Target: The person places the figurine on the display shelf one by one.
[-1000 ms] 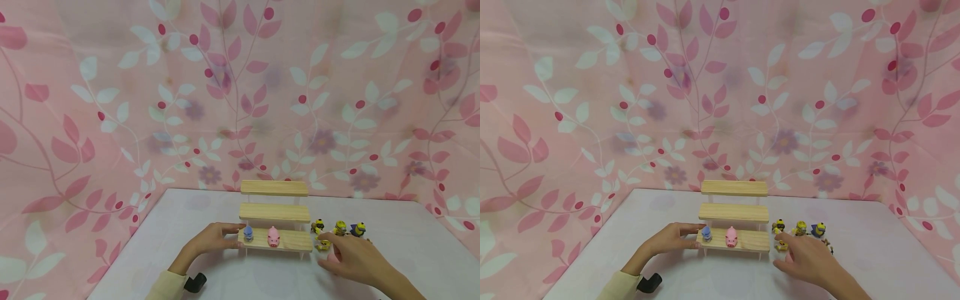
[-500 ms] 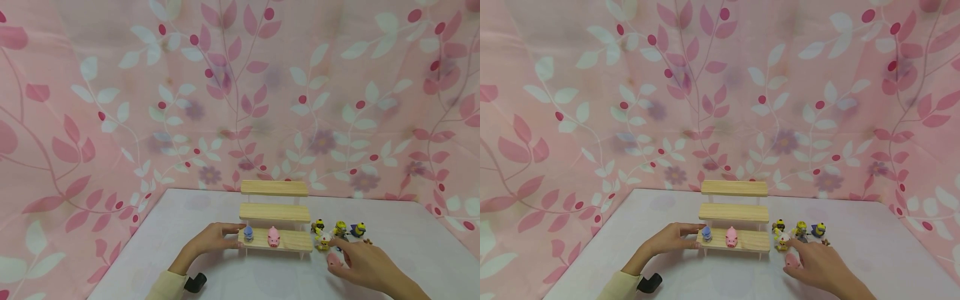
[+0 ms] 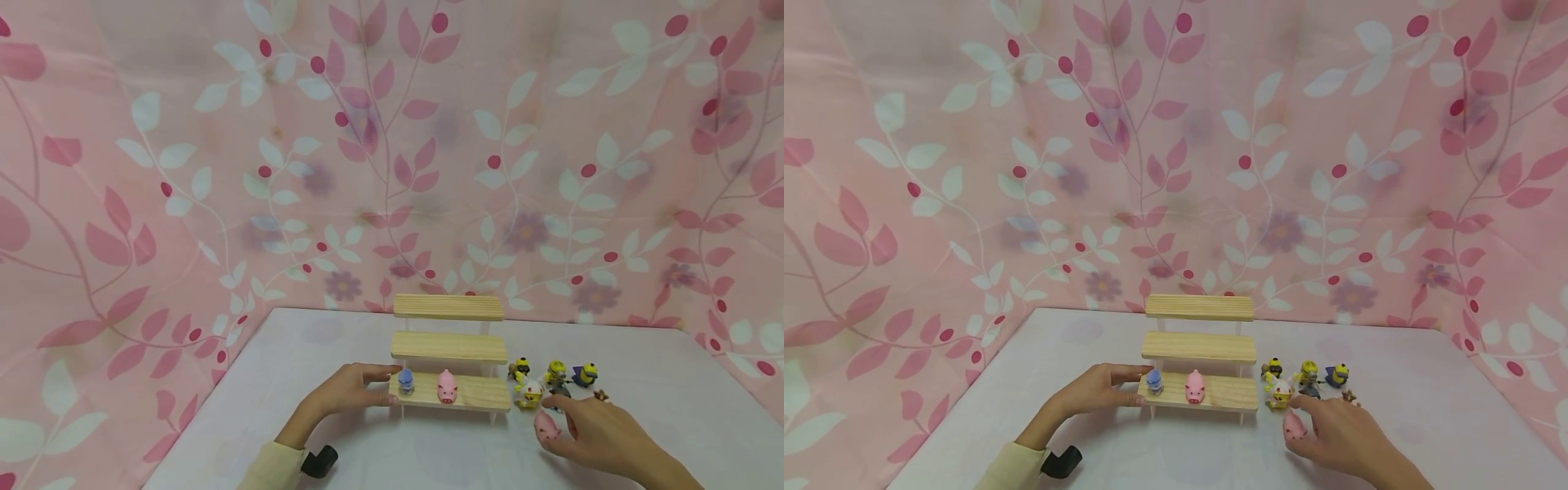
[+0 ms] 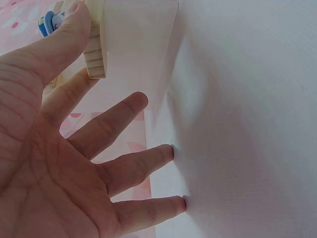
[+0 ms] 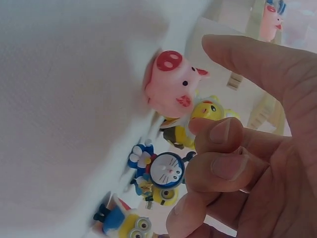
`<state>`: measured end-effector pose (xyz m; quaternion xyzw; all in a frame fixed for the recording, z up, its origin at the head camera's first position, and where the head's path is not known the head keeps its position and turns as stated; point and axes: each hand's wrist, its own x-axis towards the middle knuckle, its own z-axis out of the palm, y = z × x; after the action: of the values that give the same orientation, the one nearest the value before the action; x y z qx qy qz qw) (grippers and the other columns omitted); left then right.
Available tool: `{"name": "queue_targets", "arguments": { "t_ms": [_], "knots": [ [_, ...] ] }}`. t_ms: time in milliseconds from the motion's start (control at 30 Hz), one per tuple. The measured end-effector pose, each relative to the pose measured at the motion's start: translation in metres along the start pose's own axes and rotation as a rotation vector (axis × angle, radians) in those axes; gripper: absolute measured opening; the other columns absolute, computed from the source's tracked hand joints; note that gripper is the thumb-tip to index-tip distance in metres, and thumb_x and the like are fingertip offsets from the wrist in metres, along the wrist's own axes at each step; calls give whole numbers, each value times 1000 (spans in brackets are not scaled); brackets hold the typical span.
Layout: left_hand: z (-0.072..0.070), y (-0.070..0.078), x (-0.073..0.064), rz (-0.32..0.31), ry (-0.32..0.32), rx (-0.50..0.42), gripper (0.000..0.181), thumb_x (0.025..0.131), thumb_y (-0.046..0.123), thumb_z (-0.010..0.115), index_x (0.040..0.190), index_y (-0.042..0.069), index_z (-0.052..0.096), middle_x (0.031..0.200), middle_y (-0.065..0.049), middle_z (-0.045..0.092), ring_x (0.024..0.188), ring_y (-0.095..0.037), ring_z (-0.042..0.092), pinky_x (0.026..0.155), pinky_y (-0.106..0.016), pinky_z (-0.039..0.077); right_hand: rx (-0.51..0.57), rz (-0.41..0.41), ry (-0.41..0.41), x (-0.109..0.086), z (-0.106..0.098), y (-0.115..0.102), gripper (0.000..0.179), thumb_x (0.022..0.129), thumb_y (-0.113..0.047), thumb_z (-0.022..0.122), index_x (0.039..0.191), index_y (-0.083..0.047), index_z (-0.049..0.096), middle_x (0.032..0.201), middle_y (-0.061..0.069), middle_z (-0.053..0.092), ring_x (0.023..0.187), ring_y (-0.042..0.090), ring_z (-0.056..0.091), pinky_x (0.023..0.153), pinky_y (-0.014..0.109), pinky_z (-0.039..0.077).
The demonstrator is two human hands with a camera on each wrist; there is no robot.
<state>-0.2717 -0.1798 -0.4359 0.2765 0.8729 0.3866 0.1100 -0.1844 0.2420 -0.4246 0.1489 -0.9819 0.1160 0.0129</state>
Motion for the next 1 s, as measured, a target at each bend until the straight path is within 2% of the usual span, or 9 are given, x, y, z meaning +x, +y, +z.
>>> {"name": "queue_targets", "arguments": {
  "t_ms": [367, 700, 1000],
  "knots": [
    [0, -1, 0, 1, 6, 4, 58, 85, 42, 77, 138, 27, 60, 137, 5, 59, 119, -21, 61, 99, -51, 46, 51, 89, -132, 9, 6, 7, 58, 69, -57, 82, 114, -22, 67, 60, -9, 47, 51, 8, 40, 46, 24, 27],
    [0, 0, 0, 2, 9, 6, 57, 85, 42, 77, 138, 27, 60, 136, 4, 59, 118, -21, 61, 99, -51, 45, 21, 126, -152, 12, 9, 7, 53, 67, -54, 84, 109, -26, 67, 64, -7, 47, 57, 13, 42, 50, 29, 31],
    [0, 0, 0, -2, 7, 10, 58, 85, 41, 78, 138, 27, 60, 136, 5, 59, 119, -21, 61, 99, -52, 45, 37, 141, -164, 15, 13, 8, 46, 68, -49, 86, 103, -25, 68, 65, -5, 48, 60, 15, 43, 52, 30, 32]
  ]
}}
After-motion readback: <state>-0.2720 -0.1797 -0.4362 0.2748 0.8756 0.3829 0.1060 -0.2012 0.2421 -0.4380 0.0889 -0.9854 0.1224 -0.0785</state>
